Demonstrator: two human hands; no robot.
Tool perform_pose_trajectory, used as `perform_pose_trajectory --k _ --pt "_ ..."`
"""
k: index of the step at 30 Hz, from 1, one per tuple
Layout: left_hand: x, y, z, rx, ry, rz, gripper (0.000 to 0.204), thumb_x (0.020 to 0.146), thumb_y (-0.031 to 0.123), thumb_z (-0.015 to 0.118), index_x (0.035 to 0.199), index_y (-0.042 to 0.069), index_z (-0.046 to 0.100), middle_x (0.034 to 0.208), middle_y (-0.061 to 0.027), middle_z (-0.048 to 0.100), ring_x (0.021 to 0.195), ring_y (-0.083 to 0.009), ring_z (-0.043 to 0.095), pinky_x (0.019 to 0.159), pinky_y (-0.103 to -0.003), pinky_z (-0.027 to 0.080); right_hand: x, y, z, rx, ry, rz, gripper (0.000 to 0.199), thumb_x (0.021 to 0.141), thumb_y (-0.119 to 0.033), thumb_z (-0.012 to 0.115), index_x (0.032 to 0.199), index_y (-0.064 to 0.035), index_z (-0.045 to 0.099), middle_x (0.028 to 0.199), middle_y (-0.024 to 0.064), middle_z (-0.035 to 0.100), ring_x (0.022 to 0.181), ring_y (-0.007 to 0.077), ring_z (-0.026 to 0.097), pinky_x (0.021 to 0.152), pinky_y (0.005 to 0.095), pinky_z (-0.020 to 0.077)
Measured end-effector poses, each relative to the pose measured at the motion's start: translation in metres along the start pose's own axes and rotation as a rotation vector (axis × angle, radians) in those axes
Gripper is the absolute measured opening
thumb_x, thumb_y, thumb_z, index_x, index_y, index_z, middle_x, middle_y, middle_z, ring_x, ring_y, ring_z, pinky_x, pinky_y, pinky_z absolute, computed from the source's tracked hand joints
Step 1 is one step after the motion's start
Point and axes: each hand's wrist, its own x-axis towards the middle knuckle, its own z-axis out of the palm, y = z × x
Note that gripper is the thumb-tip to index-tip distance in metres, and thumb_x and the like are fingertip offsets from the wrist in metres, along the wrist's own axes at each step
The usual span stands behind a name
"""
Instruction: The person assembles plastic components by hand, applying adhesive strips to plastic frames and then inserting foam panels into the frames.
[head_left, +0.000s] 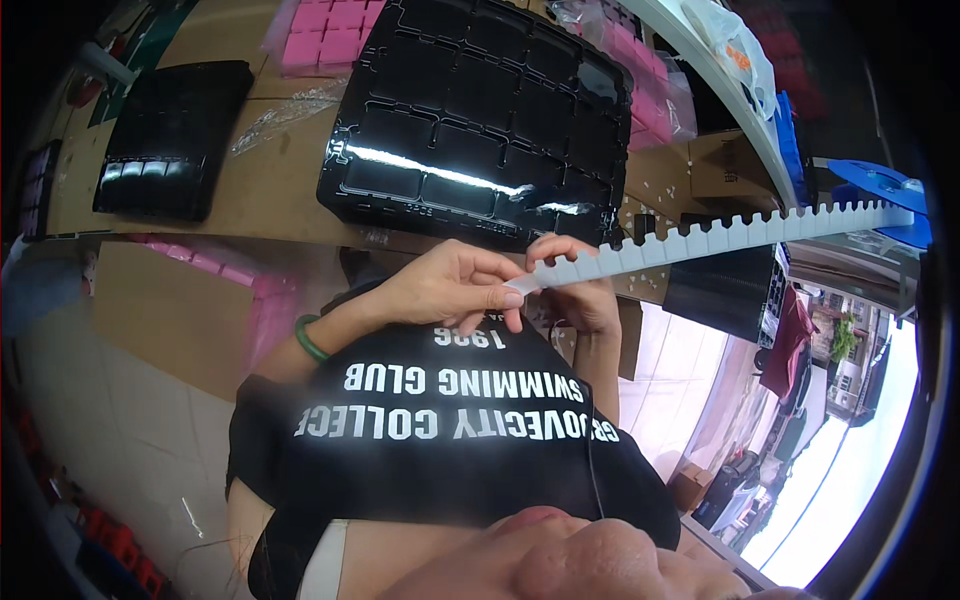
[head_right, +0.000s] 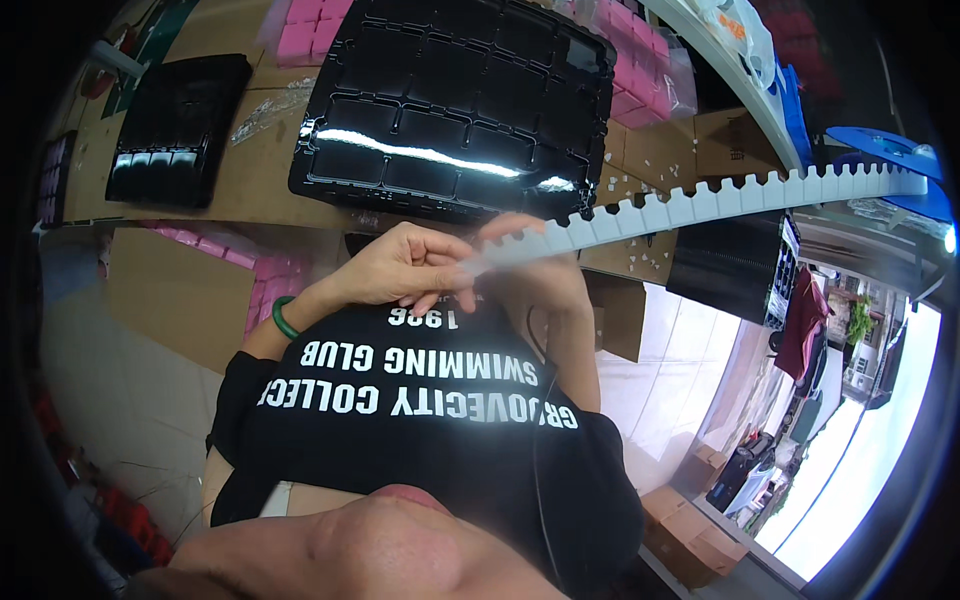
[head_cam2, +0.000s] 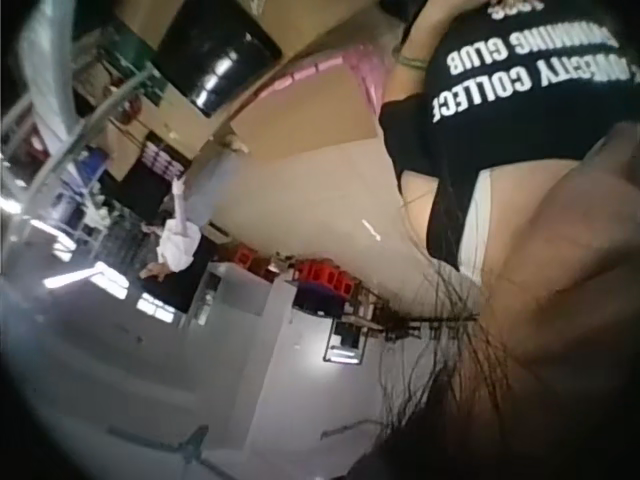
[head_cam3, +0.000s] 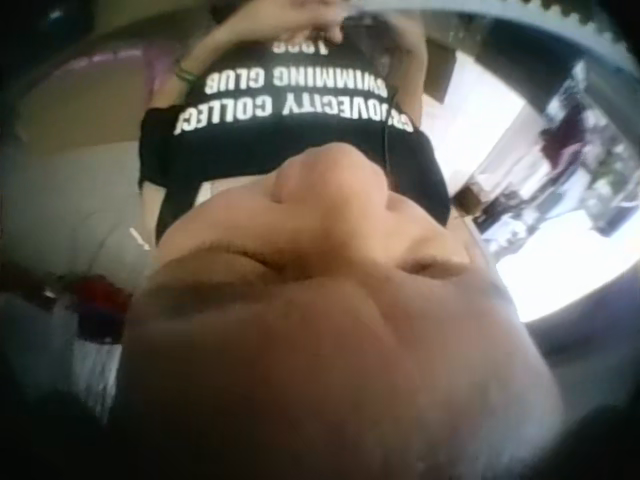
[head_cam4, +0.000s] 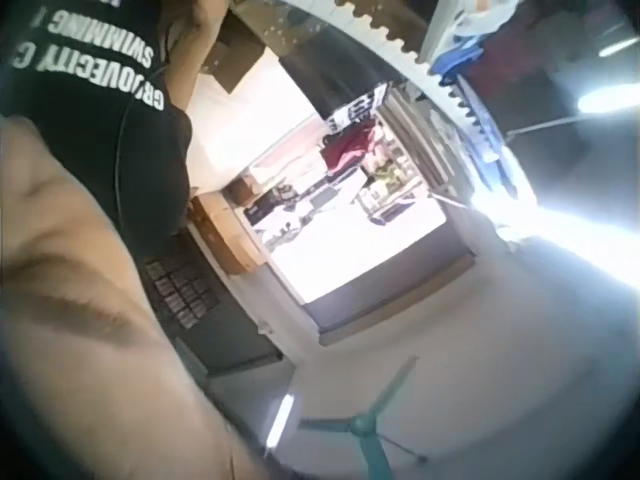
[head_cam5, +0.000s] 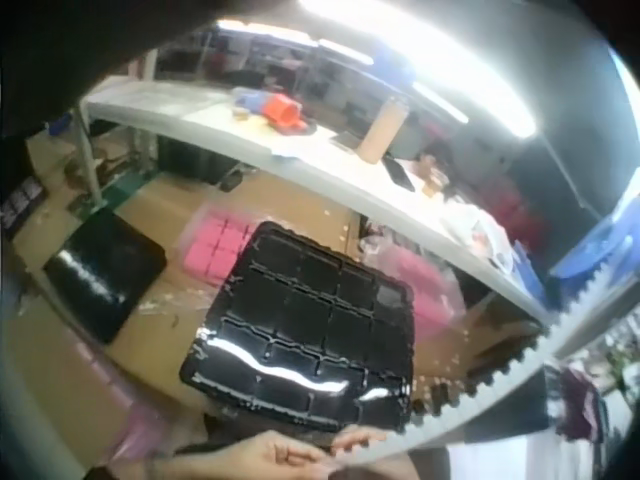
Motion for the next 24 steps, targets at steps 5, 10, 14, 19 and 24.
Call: perform_pose_trajectory --k 5,10,14,19,24 --pt "0.008 0.005 0.002 0.095 0.111 0.03 0.039 0.098 0.016 0.06 0.134 0.0 0.057 0.096 -0.008 0.074 0.051 -0.0029 0.056 0.044 -0.015 0.04 -0.016 -0.023 0.002 0.121 0.096 -0.131 0.029 0.081 -0.005 0.068 0.107 0.0064 0.065 0.101 0.0128 0.063 0.088 0.0174 0.061 0.08 0.0299 0.0489" --pt "0.03 0.001 0.011 0.196 0.019 0.016 0.06 0.098 0.017 0.06 0.15 0.001 0.035 0.105 -0.0114 0.074 0.057 -0.0083 0.065 0.045 -0.018 0.046 -0.013 -0.032 -0.012 -0.387 0.422 -0.151 0.013 0.085 -0.002 0.074 0.097 0.0035 0.072 0.091 0.004 0.069 0.08 0.0088 0.063 0.072 0.0214 0.0485" --pt "0.04 -0.006 0.02 0.228 0.018 -0.043 0.076 0.098 0.016 0.061 0.156 0.002 0.014 0.112 -0.0125 0.072 0.059 -0.0092 0.066 0.046 -0.017 0.047 -0.001 -0.025 -0.051 -0.563 0.551 -0.216 0.016 0.085 -0.009 0.077 0.096 0.0023 0.074 0.083 0.0016 0.069 0.072 0.0063 0.059 0.065 0.0221 0.0454" --pt "0.046 -0.012 0.023 0.257 0.051 -0.035 0.075 0.097 0.015 0.062 0.156 0.004 0.017 0.114 -0.0129 0.071 0.062 -0.0101 0.067 0.047 -0.017 0.048 0.014 -0.01 -0.071 -0.842 0.566 -0.18 0.018 0.084 -0.01 0.079 0.098 0.0014 0.075 0.085 0.0038 0.072 0.076 0.0064 0.063 0.07 0.0219 0.0481" --pt "0.047 -0.016 0.03 0.316 0.113 -0.034 0.074 0.096 0.015 0.063 0.156 0.008 0.02 0.114 -0.013 0.071 0.064 -0.0108 0.069 0.05 -0.018 0.05 0.023 -0.008 -0.079 -0.904 0.522 -0.27 0.015 0.082 -0.01 0.08 0.095 -0.0012 0.077 0.079 0.002 0.07 0.067 0.0058 0.057 0.062 0.0222 0.0439"
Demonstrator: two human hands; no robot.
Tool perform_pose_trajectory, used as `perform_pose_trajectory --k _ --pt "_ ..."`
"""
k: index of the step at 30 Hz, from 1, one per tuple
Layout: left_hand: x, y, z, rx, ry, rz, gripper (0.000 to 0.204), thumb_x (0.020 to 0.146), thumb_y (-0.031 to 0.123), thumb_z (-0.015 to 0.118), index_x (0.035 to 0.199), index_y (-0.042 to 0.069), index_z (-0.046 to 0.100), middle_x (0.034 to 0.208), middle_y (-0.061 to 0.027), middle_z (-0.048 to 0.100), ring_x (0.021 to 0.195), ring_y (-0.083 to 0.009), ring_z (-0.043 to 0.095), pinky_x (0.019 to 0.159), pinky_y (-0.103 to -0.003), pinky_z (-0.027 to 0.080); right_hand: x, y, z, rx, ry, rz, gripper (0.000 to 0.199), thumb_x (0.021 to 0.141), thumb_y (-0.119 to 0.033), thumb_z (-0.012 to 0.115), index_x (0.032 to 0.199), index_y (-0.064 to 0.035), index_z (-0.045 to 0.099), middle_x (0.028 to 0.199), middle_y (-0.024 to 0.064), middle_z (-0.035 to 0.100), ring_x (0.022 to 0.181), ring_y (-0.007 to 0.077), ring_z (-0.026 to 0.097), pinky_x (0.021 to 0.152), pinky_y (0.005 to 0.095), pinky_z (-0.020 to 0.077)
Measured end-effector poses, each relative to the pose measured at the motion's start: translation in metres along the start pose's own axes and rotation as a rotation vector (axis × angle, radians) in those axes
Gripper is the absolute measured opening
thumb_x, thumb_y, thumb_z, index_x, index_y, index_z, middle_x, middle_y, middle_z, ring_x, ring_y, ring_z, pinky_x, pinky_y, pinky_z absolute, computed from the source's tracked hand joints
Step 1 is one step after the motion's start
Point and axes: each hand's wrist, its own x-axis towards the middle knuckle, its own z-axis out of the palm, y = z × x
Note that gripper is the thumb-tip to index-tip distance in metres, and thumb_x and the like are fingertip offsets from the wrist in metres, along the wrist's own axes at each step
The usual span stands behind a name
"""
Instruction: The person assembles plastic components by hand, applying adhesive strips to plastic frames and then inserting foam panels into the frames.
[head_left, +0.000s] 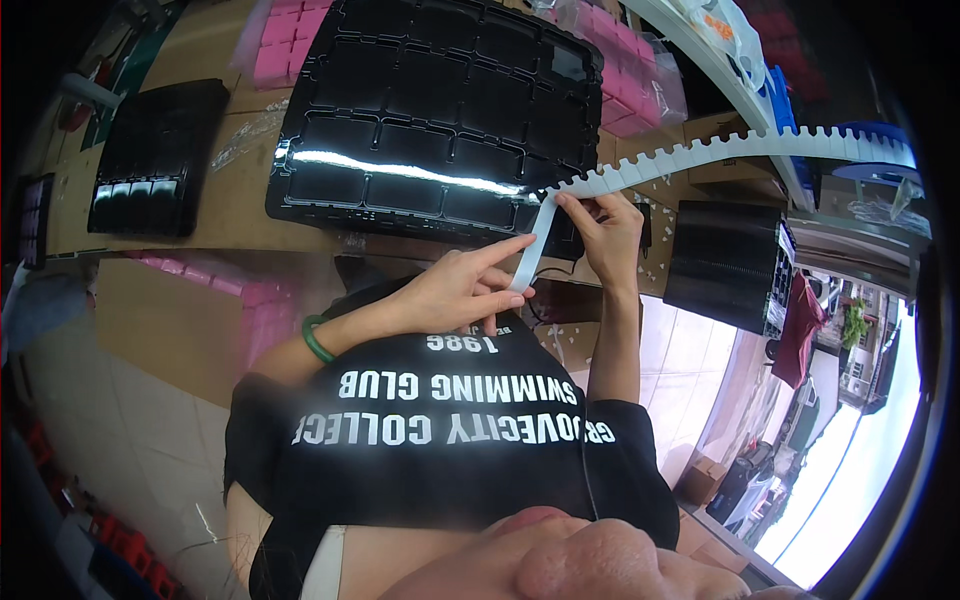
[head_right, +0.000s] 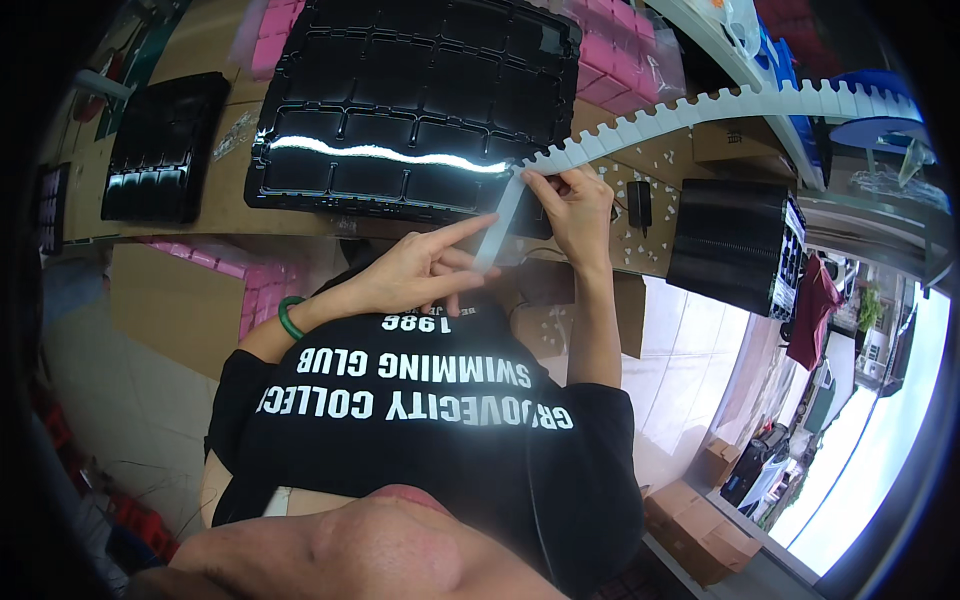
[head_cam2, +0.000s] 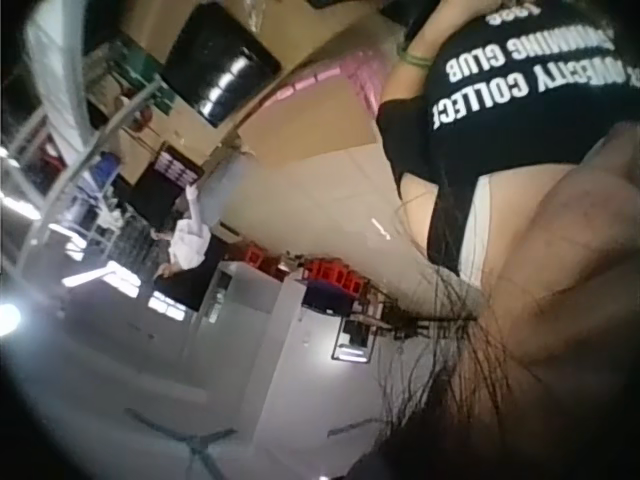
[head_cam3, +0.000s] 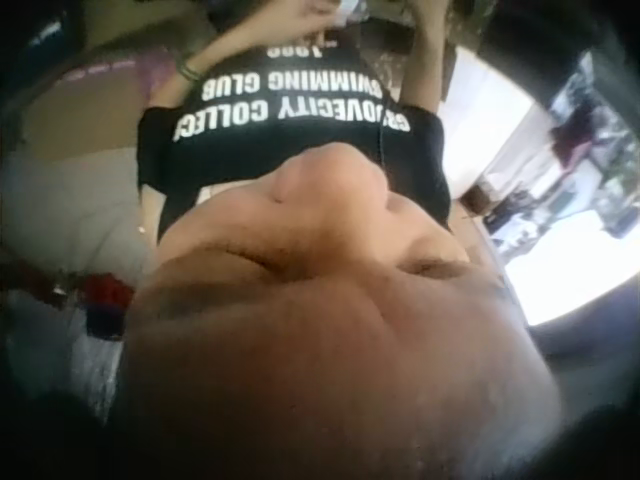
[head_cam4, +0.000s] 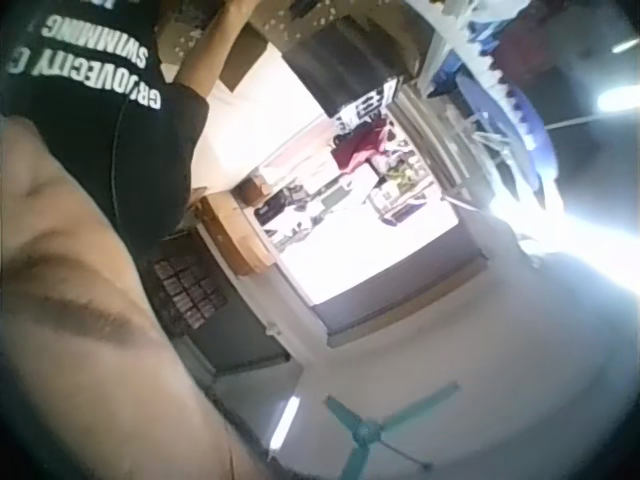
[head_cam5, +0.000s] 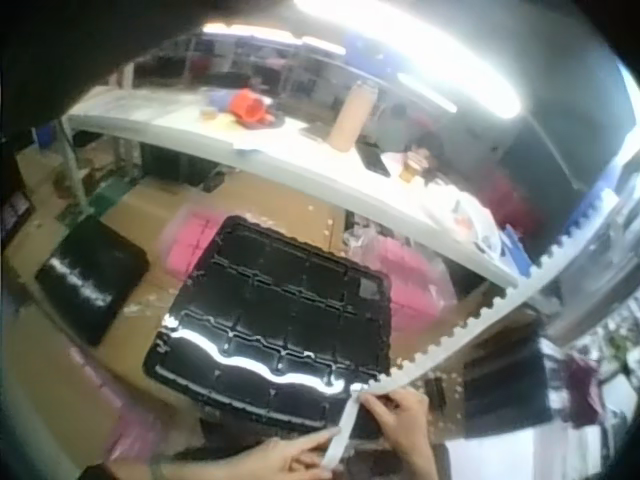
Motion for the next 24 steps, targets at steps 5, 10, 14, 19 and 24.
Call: perform_pose_trajectory --k 5,10,14,19,24 --pt "-0.001 -0.009 0.004 0.274 0.094 0.119 0.061 0.094 0.017 0.065 0.149 0.009 0.04 0.107 -0.0118 0.074 0.063 -0.0153 0.07 0.054 -0.025 0.053 0.007 0.0 -0.004 -0.128 -0.076 -0.051 0.02 0.079 -0.02 0.079 0.092 -0.0049 0.077 0.078 0.0083 0.066 0.068 0.0181 0.059 0.065 0.031 0.0465" --pt "0.009 0.02 0.009 1.088 0.581 0.546 0.029 0.085 0.026 0.072 0.11 0.009 0.072 0.082 -0.0044 0.065 0.062 -0.0187 0.062 0.054 -0.032 0.048 0.02 0.006 -0.006 -0.208 -0.126 -0.106 0.023 0.078 -0.02 0.081 0.091 -0.003 0.076 0.075 0.0075 0.069 0.067 0.0168 0.061 0.065 0.0316 0.046" --pt "0.053 0.01 0.01 1.343 0.594 0.647 0.027 0.081 0.026 0.075 0.102 0.009 0.07 0.086 -0.002 0.056 0.076 -0.0174 0.057 0.062 -0.031 0.047 0.035 -0.008 -0.011 -0.358 -0.235 -0.106 0.024 0.079 -0.023 0.079 0.09 -0.0022 0.074 0.075 0.0102 0.068 0.069 0.0209 0.062 0.066 0.0333 0.0472" --pt "0.066 0.005 0.011 1.481 0.615 0.578 0.029 0.078 0.025 0.076 0.1 0.008 0.067 0.087 -0.004 0.054 0.081 -0.0197 0.055 0.068 -0.032 0.045 0.037 -0.011 -0.022 -0.263 -0.306 -0.072 0.024 0.08 -0.023 0.078 0.091 -0.0021 0.074 0.079 0.0114 0.068 0.07 0.0252 0.061 0.066 0.0369 0.0461" --pt "0.066 0.003 0.014 1.534 0.619 0.578 0.031 0.081 0.031 0.073 0.094 0.003 0.069 0.088 -0.0052 0.053 0.084 -0.0203 0.052 0.07 -0.032 0.041 0.008 -0.01 -0.023 -0.191 -0.216 -0.328 0.013 0.085 -0.017 0.073 0.093 -0.0072 0.076 0.087 0.0081 0.066 0.083 0.0267 0.056 0.075 0.0384 0.0432"
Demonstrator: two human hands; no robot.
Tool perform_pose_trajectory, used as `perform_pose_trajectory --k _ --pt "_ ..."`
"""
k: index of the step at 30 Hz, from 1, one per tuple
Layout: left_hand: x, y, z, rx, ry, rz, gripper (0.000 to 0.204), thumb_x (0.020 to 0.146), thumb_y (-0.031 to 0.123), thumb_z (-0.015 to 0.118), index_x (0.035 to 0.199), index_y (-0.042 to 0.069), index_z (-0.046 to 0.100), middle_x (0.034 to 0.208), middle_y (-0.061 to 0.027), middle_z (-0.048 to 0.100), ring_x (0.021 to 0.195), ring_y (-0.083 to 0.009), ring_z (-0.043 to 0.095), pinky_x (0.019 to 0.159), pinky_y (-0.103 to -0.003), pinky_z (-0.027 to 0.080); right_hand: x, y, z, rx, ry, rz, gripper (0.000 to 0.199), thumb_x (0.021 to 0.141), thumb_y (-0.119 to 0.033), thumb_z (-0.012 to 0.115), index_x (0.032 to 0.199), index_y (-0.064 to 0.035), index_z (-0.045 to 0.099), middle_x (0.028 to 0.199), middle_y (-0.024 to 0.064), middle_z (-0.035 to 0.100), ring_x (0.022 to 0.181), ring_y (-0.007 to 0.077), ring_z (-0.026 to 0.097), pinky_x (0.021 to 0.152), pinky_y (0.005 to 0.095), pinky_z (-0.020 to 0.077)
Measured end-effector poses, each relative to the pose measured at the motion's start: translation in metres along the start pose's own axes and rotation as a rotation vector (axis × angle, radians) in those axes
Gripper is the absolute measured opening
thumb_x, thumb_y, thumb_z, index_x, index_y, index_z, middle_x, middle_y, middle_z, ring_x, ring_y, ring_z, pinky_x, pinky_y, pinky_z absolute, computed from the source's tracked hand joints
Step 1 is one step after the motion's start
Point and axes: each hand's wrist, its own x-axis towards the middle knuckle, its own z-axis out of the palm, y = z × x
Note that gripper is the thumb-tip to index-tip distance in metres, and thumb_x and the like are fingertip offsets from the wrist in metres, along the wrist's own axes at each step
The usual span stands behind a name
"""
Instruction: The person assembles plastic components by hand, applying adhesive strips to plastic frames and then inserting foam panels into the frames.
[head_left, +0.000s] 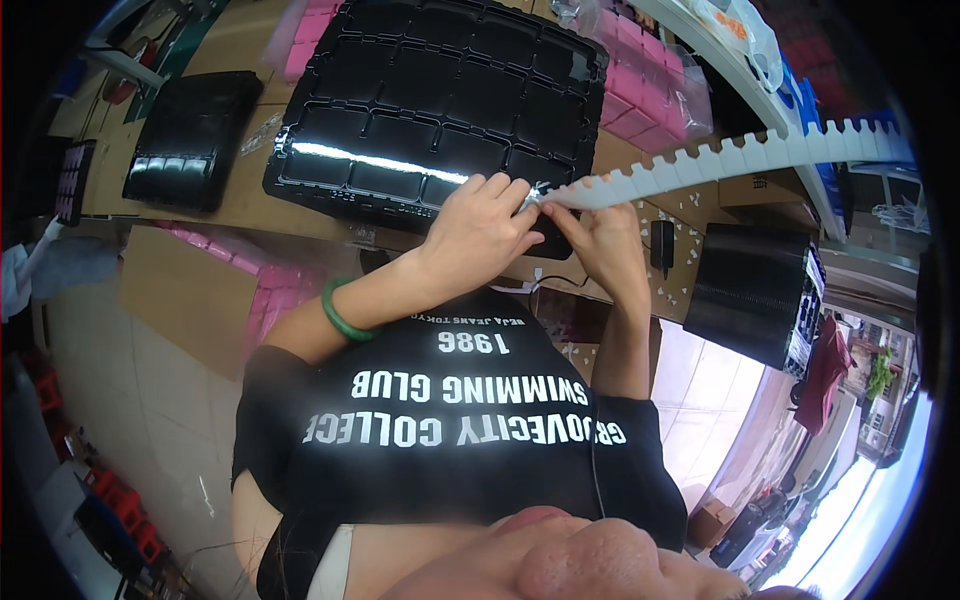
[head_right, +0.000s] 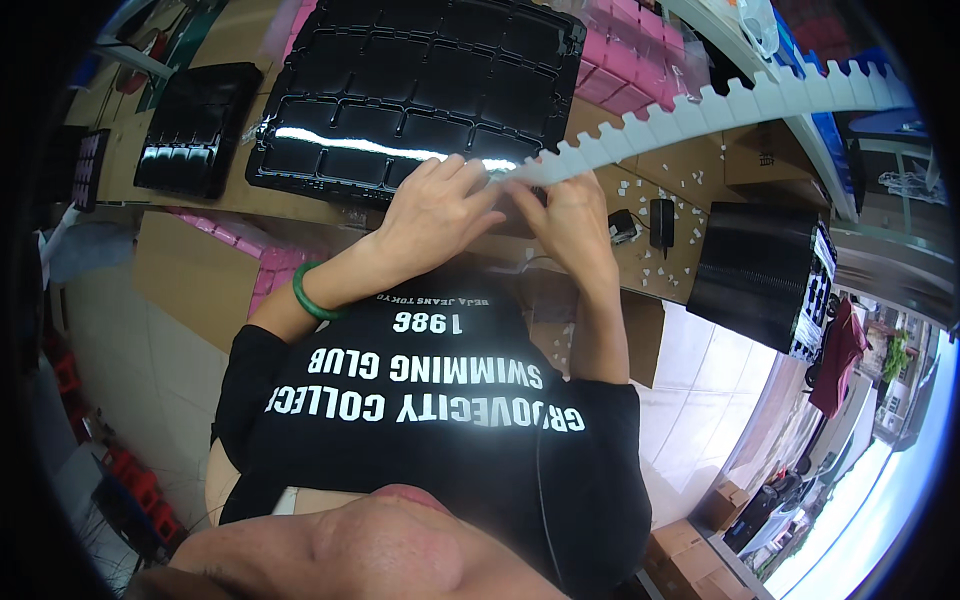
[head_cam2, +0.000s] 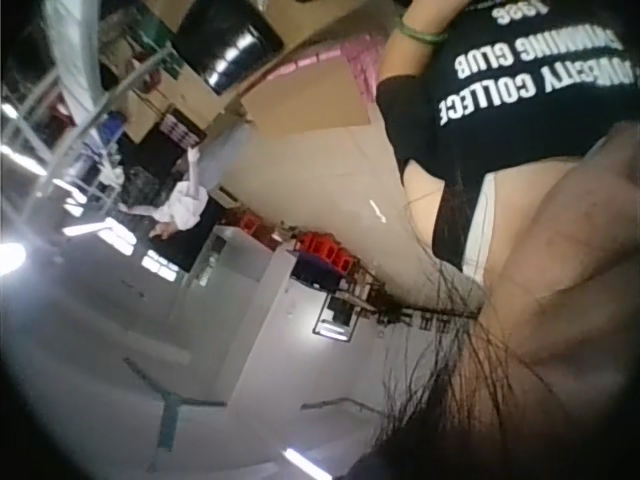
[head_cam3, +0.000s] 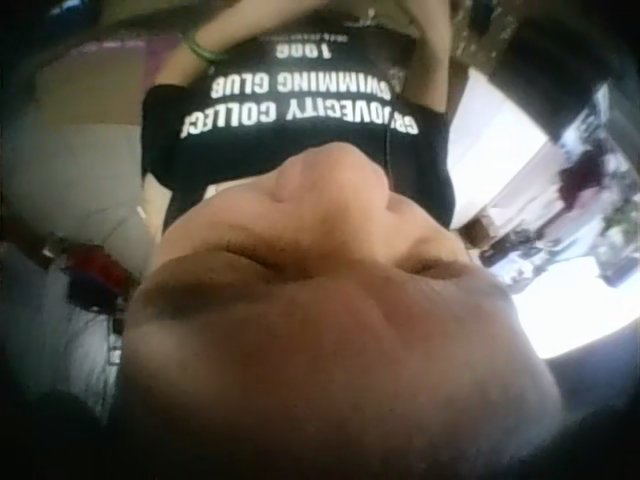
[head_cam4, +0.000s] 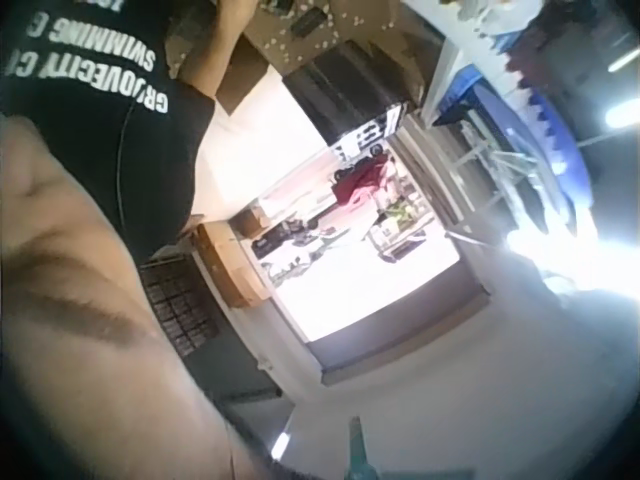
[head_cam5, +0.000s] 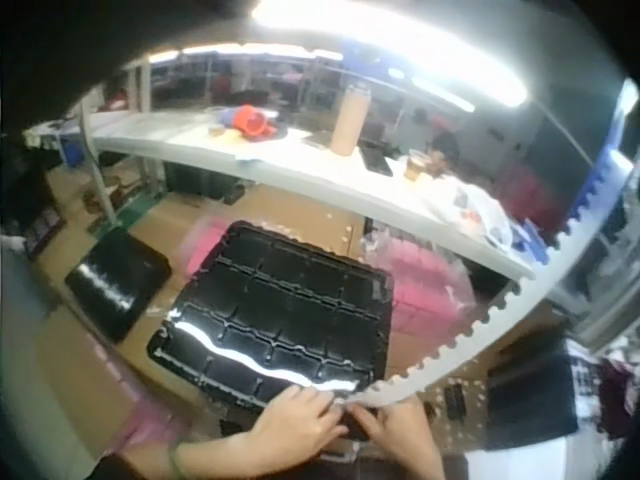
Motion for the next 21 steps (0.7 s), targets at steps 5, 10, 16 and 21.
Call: perform_pose_trajectory --k 5,10,16,21 --pt "-0.006 0.002 0.001 -0.001 0.041 -0.003 0.033 0.08 0.032 0.073 0.097 0.004 0.069 0.089 -0.0052 0.052 0.084 -0.0207 0.051 0.071 -0.033 0.04 -0.014 -0.001 0.004 0.091 0.076 0.049 0.014 0.084 -0.015 0.073 0.094 -0.0069 0.076 0.084 0.0075 0.067 0.08 0.0246 0.057 0.073 0.0378 0.0438" --pt "0.004 0.004 0.001 0.036 0.033 -0.023 0.033 0.078 0.029 0.075 0.099 0.005 0.068 0.089 -0.0053 0.054 0.083 -0.0211 0.052 0.072 -0.034 0.04 0.01 0.018 0.017 0.078 0.127 0.111 0.02 0.084 -0.022 0.074 0.093 -0.0036 0.076 0.073 0.0094 0.064 0.068 0.0217 0.056 0.065 0.0349 0.0425" --pt "0.003 -0.004 0.008 0.039 0.035 0.004 0.033 0.082 0.034 0.071 0.096 0.004 0.069 0.089 -0.005 0.055 0.085 -0.0208 0.05 0.073 -0.033 0.038 0.008 -0.001 0.012 0.117 0.106 0.245 0.02 0.084 -0.021 0.071 0.092 -0.0029 0.076 0.077 0.0137 0.067 0.077 0.0273 0.062 0.07 0.0379 0.0481" --pt "-0.005 -0.002 -0.017 -0.028 -0.027 0.011 0.029 0.079 0.024 0.075 0.101 0.005 0.068 0.09 -0.0064 0.056 0.082 -0.0224 0.055 0.073 -0.035 0.044 -0.009 -0.002 0.007 0.138 0.149 0.146 0.017 0.085 -0.018 0.072 0.093 -0.0032 0.076 0.078 0.0118 0.068 0.074 0.0261 0.062 0.071 0.0376 0.048"
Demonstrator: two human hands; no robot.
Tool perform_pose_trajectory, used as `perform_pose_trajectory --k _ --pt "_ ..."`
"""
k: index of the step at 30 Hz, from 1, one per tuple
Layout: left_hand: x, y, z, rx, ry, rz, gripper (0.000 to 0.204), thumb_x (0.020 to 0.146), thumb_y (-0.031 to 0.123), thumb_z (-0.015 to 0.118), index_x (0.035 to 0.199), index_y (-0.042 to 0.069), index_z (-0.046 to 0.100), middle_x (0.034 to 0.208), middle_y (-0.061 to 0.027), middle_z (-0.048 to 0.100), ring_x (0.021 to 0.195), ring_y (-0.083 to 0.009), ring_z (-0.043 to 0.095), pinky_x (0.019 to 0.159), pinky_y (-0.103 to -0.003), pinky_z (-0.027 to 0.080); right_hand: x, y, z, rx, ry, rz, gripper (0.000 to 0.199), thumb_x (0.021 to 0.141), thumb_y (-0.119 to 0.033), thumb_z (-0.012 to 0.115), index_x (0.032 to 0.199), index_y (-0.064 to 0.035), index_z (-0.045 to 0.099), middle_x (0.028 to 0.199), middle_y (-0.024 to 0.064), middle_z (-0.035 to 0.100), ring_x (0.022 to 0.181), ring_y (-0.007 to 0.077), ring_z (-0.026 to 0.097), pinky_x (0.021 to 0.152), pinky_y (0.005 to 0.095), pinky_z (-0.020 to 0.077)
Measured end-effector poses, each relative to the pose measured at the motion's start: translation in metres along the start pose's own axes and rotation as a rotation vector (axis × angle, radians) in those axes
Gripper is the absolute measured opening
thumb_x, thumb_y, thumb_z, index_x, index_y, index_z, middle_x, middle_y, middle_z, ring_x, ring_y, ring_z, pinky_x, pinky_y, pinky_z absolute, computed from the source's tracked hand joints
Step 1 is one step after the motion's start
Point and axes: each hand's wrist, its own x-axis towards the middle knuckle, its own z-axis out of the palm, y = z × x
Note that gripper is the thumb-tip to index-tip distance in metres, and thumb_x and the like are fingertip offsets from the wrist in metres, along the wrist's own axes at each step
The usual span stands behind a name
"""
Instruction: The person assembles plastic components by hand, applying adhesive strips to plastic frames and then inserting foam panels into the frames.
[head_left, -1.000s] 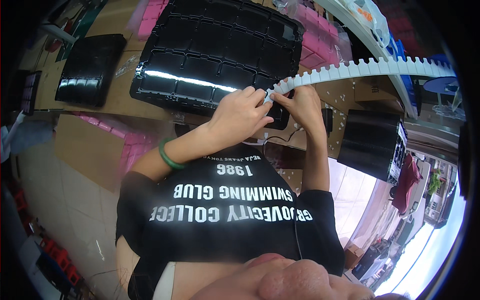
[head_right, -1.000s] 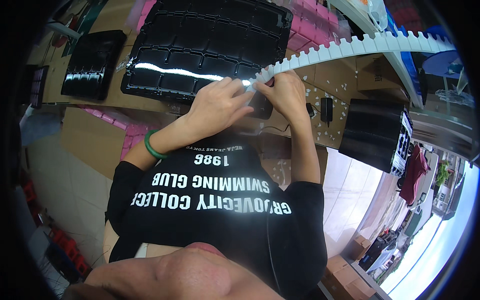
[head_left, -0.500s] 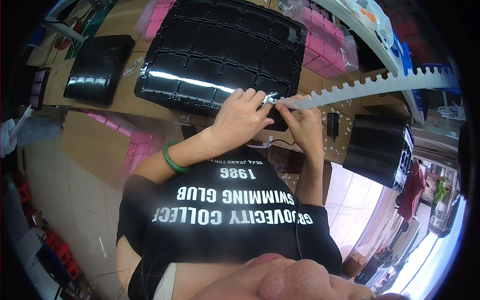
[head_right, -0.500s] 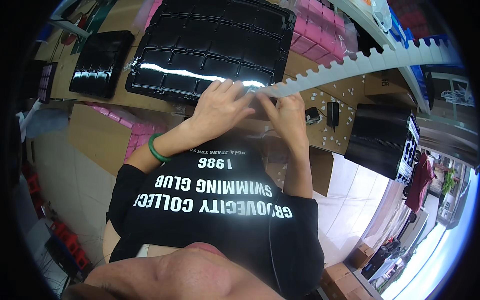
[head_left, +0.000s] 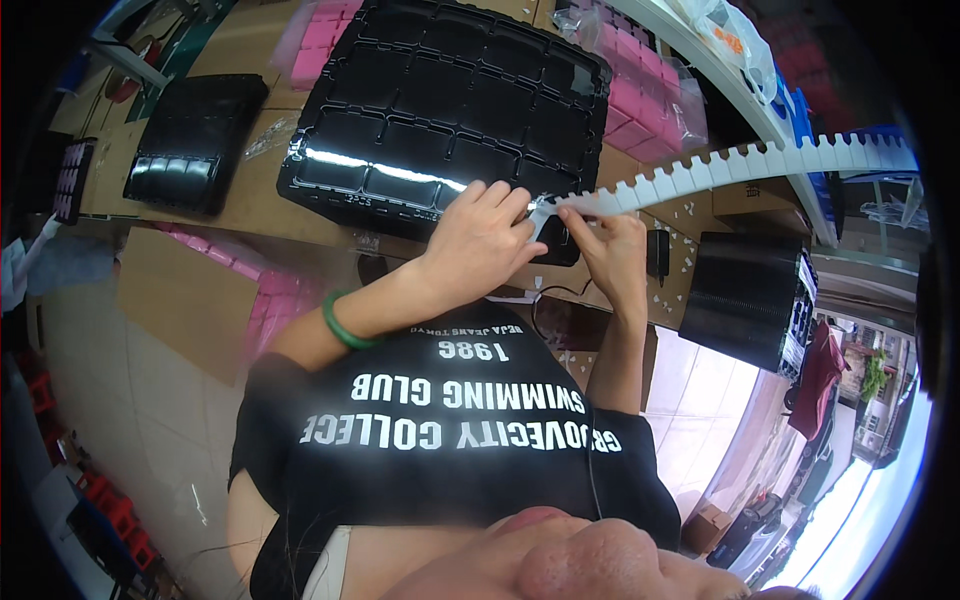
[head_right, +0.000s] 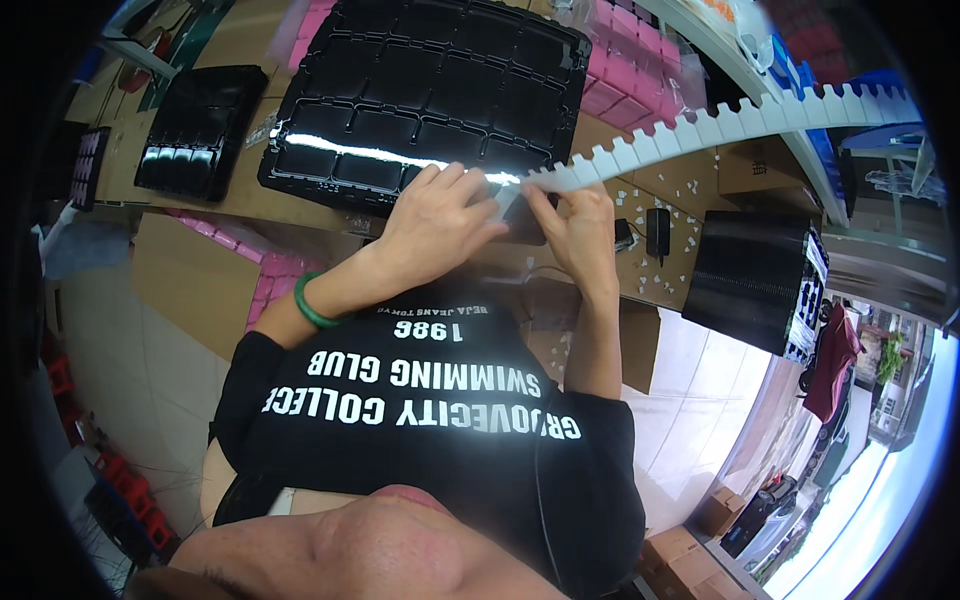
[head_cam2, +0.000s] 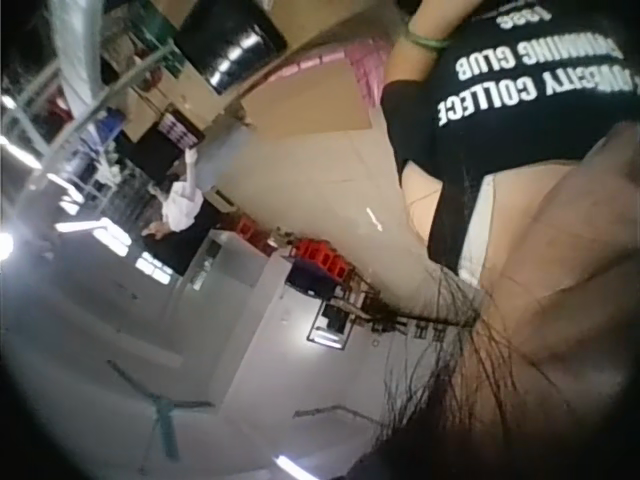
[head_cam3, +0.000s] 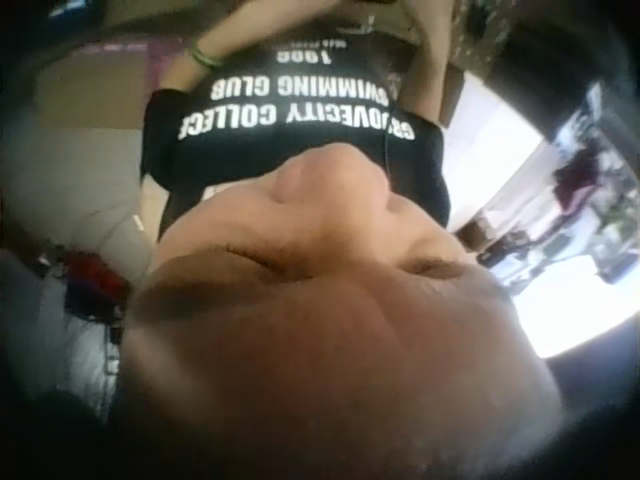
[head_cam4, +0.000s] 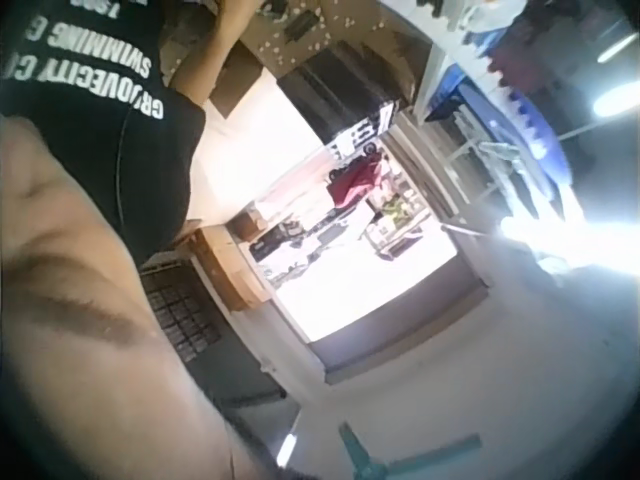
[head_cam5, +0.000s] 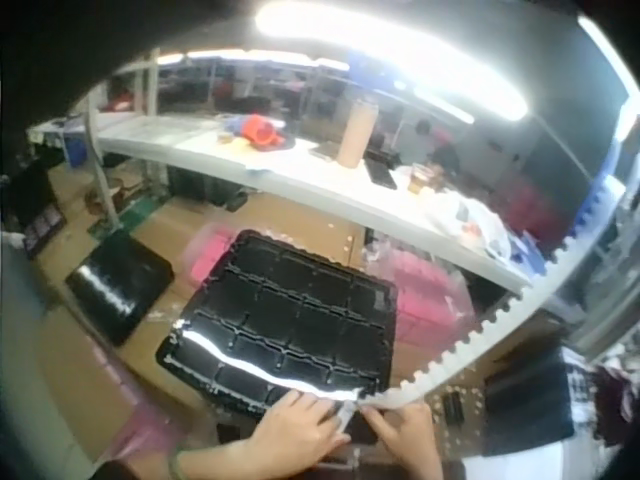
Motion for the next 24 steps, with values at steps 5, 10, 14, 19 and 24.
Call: perform_pose_trajectory --k 5,10,14,19,24 --pt "-0.02 0.001 -0.019 -0.631 0.085 -0.314 0.034 0.088 0.02 0.071 0.114 -0.001 0.065 0.108 -0.0137 0.064 0.072 -0.0181 0.067 0.062 -0.03 0.052 -0.013 -0.024 -0.008 0.088 -0.049 0.104 0.016 0.084 -0.014 0.073 0.094 -0.0025 0.076 0.085 0.0086 0.07 0.077 0.0197 0.063 0.074 0.0318 0.048" --pt "-0.04 -0.011 -0.031 -1.529 -0.187 -0.702 0.021 0.099 0.018 0.061 0.11 0.001 0.066 0.085 -0.0067 0.07 0.063 -0.0051 0.06 0.053 -0.017 0.047 -0.012 -0.034 -0.004 0.778 -0.316 0.269 0.017 0.087 -0.008 0.068 0.099 0.0025 0.074 0.094 0.0056 0.071 0.087 0.0118 0.065 0.08 0.0273 0.0498" --pt "-0.058 -0.02 -0.038 -1.737 -0.297 -0.694 0.025 0.102 0.025 0.057 0.099 0.002 0.065 0.077 0.0003 0.064 0.059 -0.0027 0.054 0.053 -0.016 0.044 -0.002 -0.046 0.024 1.03 -0.418 0.463 0.02 0.089 -0.004 0.063 0.106 0.0026 0.072 0.101 0.0085 0.07 0.091 0.0148 0.067 0.082 0.0273 0.0518" --pt "-0.072 -0.026 -0.05 -1.921 -0.27 -0.766 0.025 0.102 0.024 0.056 0.093 0.002 0.064 0.071 0.0022 0.06 0.055 -0.0014 0.05 0.05 -0.016 0.041 0.017 -0.041 0.054 1.009 -0.649 0.039 0.012 0.089 -0.006 0.066 0.096 0.0011 0.072 0.093 0.009 0.069 0.085 0.014 0.065 0.076 0.0264 0.0515" --pt "-0.096 -0.037 -0.073 -1.728 -0.033 -0.599 0.024 0.101 0.022 0.057 0.089 0.002 0.062 0.066 0.0013 0.058 0.056 -0.0021 0.049 0.049 -0.017 0.036 0.045 -0.072 0.051 0.865 -0.556 0.178 0.006 0.089 -0.002 0.067 0.091 0.0016 0.072 0.091 0.0079 0.069 0.081 0.0123 0.065 0.072 0.0247 0.0502"
